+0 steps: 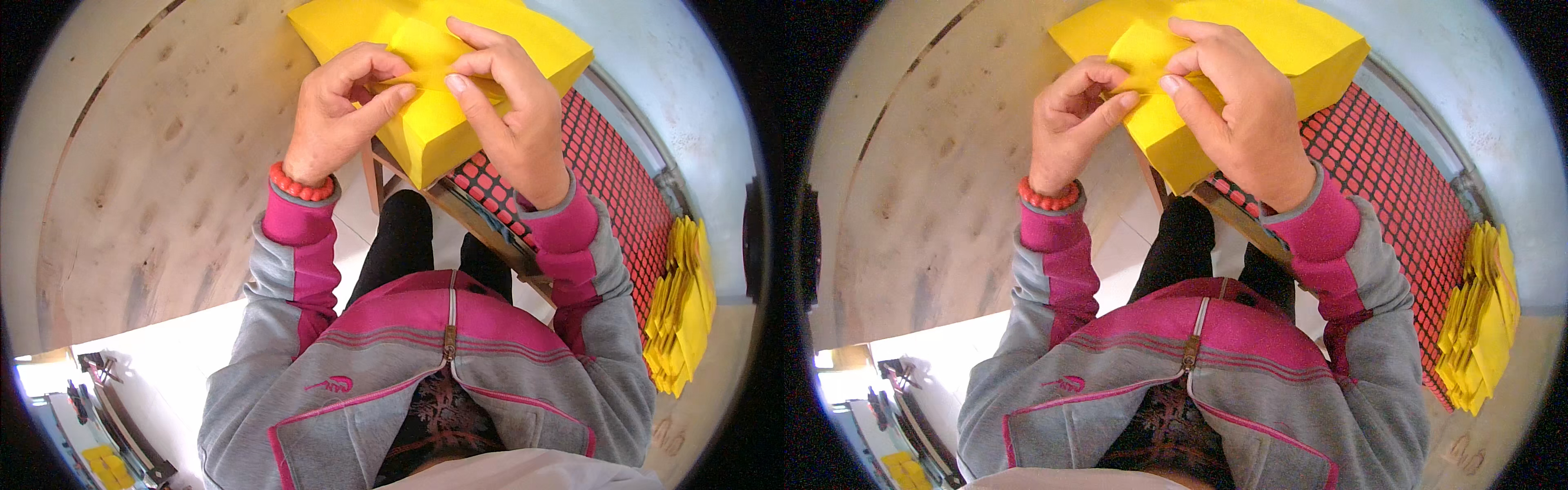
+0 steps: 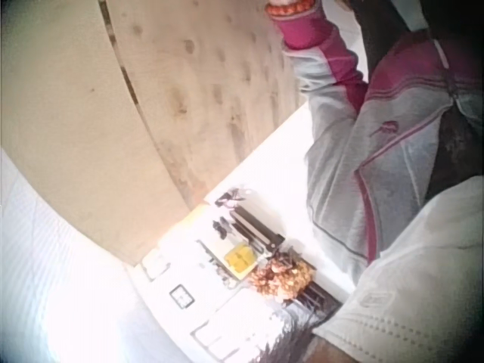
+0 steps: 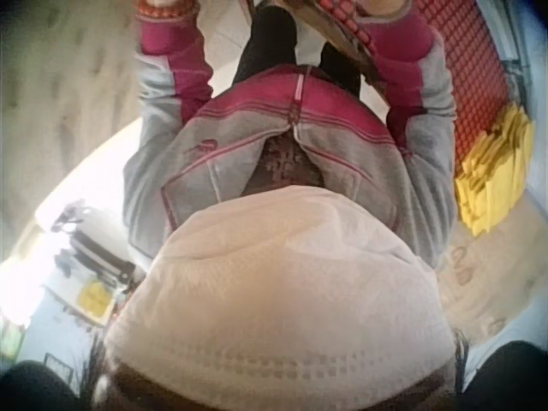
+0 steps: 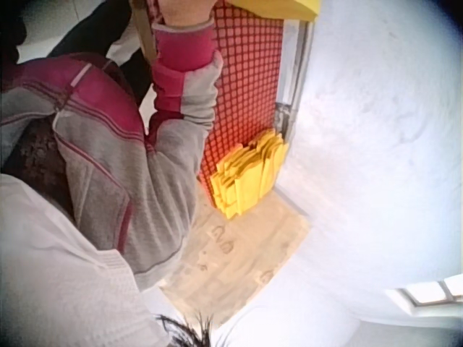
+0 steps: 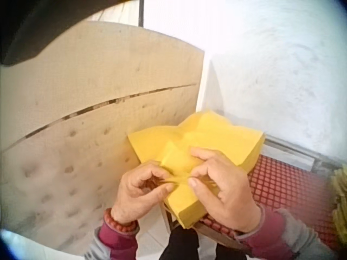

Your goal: The person folds yellow paper sheets by hand on a patterned table, repeatedly creasing edges and stacking the finished pieces. The person handles each sheet individually, aligning and pressing folds before placing them in a growing pile.

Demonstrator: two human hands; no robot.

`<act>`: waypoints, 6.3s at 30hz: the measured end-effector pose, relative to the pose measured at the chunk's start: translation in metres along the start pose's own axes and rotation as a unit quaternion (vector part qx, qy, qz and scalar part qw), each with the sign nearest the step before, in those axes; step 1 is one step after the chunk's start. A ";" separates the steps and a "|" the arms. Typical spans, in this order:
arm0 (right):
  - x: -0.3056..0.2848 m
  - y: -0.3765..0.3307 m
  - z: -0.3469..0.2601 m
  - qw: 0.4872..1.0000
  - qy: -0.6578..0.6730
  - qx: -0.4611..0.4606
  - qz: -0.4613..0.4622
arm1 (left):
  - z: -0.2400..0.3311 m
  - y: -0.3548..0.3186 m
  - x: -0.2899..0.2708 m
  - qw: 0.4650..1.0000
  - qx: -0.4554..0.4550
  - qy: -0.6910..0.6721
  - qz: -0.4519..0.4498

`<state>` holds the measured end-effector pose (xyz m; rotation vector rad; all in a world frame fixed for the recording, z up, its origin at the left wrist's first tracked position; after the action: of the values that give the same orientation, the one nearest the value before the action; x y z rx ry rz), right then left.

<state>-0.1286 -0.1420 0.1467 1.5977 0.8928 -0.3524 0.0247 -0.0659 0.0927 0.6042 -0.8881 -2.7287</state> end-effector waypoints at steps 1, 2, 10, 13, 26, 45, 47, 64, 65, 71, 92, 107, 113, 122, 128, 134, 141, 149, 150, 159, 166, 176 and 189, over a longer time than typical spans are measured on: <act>-0.002 0.000 -0.002 1.000 -0.012 -0.009 0.021 | 0.002 -0.001 -0.001 1.000 0.006 0.007 0.025; -0.002 -0.001 -0.002 0.999 -0.024 -0.008 0.026 | 0.003 -0.001 -0.002 0.999 0.007 0.012 0.049; -0.003 -0.003 -0.002 0.996 -0.086 -0.019 0.029 | 0.013 -0.004 -0.006 0.984 0.025 0.092 0.148; -0.006 -0.004 -0.003 0.994 -0.104 -0.031 0.001 | 0.029 -0.003 -0.002 0.967 0.060 0.216 0.124; -0.016 -0.004 0.004 0.992 -0.094 -0.032 -0.074 | 0.061 -0.001 0.003 0.907 0.067 0.413 0.044; 0.003 -0.004 0.000 0.993 -0.066 -0.019 -0.100 | 0.082 0.007 0.018 0.800 0.114 0.589 -0.004; 0.006 -0.004 0.000 0.991 -0.087 -0.016 -0.105 | 0.082 0.010 0.019 0.796 0.127 0.592 -0.008; -0.005 0.000 0.020 0.996 -0.071 0.005 -0.056 | 0.032 0.038 0.006 0.960 0.010 0.272 -0.059; -0.004 0.000 0.022 0.996 -0.059 0.004 -0.069 | 0.035 0.039 0.011 0.955 0.031 0.287 -0.068; 0.002 -0.002 0.031 0.996 0.006 0.028 -0.083 | 0.039 0.046 0.018 0.944 0.032 0.311 -0.104; -0.073 -0.043 0.076 0.989 -0.108 0.090 0.040 | 0.024 0.061 -0.018 0.995 -0.040 0.087 -0.008; -0.124 -0.146 0.151 0.777 0.522 0.351 0.022 | 0.157 0.003 0.211 0.855 0.275 0.414 -0.150; -0.203 -0.270 0.209 0.830 0.392 0.391 0.064 | 0.116 0.019 0.335 0.895 0.216 0.307 -0.242; -0.210 -0.425 0.299 0.725 0.355 0.584 0.082 | 0.071 0.033 0.451 0.842 0.199 0.359 -0.350; -0.203 -0.407 0.314 0.688 0.404 0.598 0.075 | 0.068 0.032 0.484 0.769 0.287 0.427 -0.379; -0.195 -0.399 0.316 0.624 0.545 0.557 0.055 | 0.058 0.026 0.494 0.765 0.236 0.434 -0.413; -0.203 -0.396 0.334 0.663 0.442 0.594 0.113 | 0.061 0.023 0.490 0.780 0.290 0.411 -0.372; -0.232 -0.405 0.343 0.726 0.200 0.647 0.118 | 0.051 0.058 0.448 0.861 0.249 0.272 -0.351; -0.228 -0.402 0.344 0.734 0.231 0.628 0.121 | 0.053 0.055 0.452 0.848 0.255 0.324 -0.332; -0.223 -0.408 0.357 0.702 0.335 0.603 0.175 | 0.051 0.025 0.511 0.722 0.157 0.409 -0.535; -0.233 -0.391 0.377 0.834 -0.073 0.545 -0.044 | 0.068 0.030 0.467 0.723 0.139 -0.077 -0.673; -0.235 -0.413 0.398 0.835 -0.010 0.550 0.002 | -0.101 0.165 0.448 0.815 0.160 0.352 -0.431; -0.219 -0.394 0.317 0.789 0.237 0.561 -0.075 | -0.119 0.154 0.450 0.793 0.112 0.400 -0.446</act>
<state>-0.4730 -0.5183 -0.0617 2.8138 1.3070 -0.6896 -0.3147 -0.3922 -0.0444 2.5200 -0.7750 -2.4663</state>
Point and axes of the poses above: each hand's wrist, its own y-axis towards the middle knuckle, its own x-axis out of the palm, z = x × y, the point moved 9 cm from there along y, towards the middle knuckle, and after that the axes turned 14 degrees about -z, right-handed, at the moved point
